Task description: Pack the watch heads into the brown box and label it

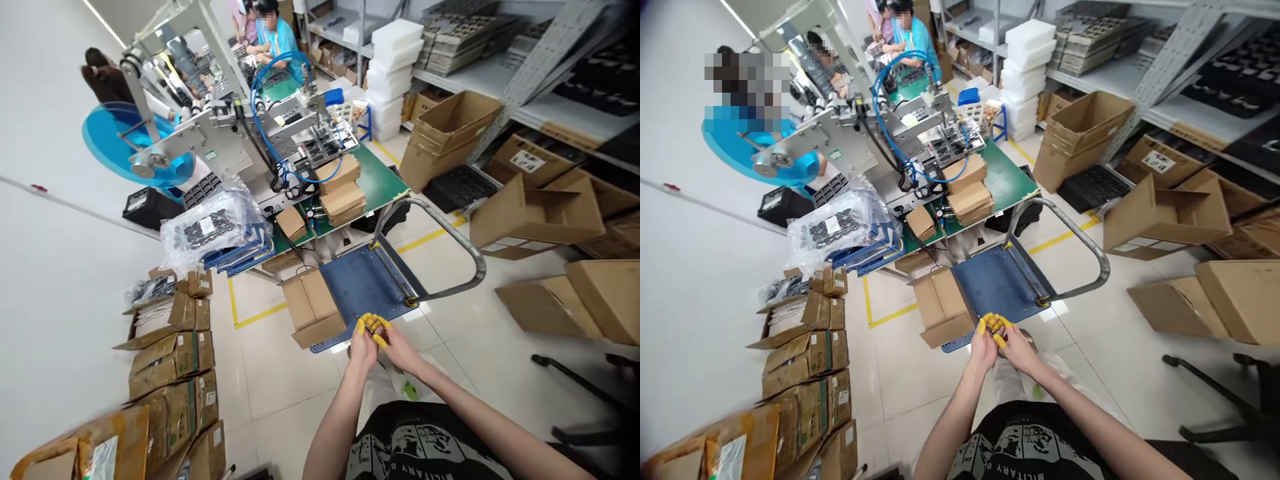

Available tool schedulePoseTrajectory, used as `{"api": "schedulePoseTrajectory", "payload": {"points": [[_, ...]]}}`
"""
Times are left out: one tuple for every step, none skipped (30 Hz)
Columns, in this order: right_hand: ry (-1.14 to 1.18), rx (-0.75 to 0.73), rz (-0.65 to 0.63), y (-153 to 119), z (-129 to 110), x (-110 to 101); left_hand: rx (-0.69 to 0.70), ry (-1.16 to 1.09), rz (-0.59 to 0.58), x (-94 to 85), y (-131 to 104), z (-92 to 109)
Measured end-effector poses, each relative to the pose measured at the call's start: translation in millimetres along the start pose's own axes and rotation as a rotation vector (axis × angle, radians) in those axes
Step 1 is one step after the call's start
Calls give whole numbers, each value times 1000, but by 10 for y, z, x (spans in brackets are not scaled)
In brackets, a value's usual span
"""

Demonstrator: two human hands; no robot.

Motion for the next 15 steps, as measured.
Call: {"api": "schedulePoseTrajectory", "payload": {"points": [[-6, 4, 9, -6, -26, -133, 27, -21, -58, 167, 24, 4], [-18, 11, 20, -12, -28, -286, 53, -36, -106, 328, 35, -1], [-23, 16, 23, -20, -14, -448, 80, -40, -134, 476, 33, -18], [-18, 14, 12, -28, 8, -607, 109, -33, -140, 607, 23, -49], [-5, 8, -6, -36, 34, -761, 140, -21, -134, 729, 6, -94], [11, -3, -23, -45, 62, -912, 173, -5, -121, 844, -14, -152], [30, -19, -36, -52, 89, -1060, 205, 16, -105, 958, -32, -226], [52, -34, -40, -57, 122, -1208, 233, 36, -88, 1072, -45, -313], [73, -39, -38, -58, 168, -1358, 256, 55, -73, 1192, -48, -415], [91, -36, -30, -55, 229, -1515, 276, 72, -58, 1319, -38, -528], [110, -32, -22, -48, 305, -1678, 292, 84, -44, 1455, -15, -653], [129, -33, -13, -37, 393, -1852, 304, 91, -35, 1607, 22, -792], [146, -42, -2, -22, 494, -2040, 309, 94, -36, 1779, 73, -946], [161, -56, 14, -5, 612, -2244, 306, 98, -46, 1971, 133, -1119], [177, -73, 34, 13, 748, -2460, 292, 108, -62, 2183, 201, -1312]]}}
Point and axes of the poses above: each hand's wrist, its own y-axis towards the middle knuckle, its own x-axis out of the palm, z = x × y, the point moved 7 cm from there along y, towards the middle knuckle, and after that the axes turned 1 degree about -y, right-handed, at the moved point
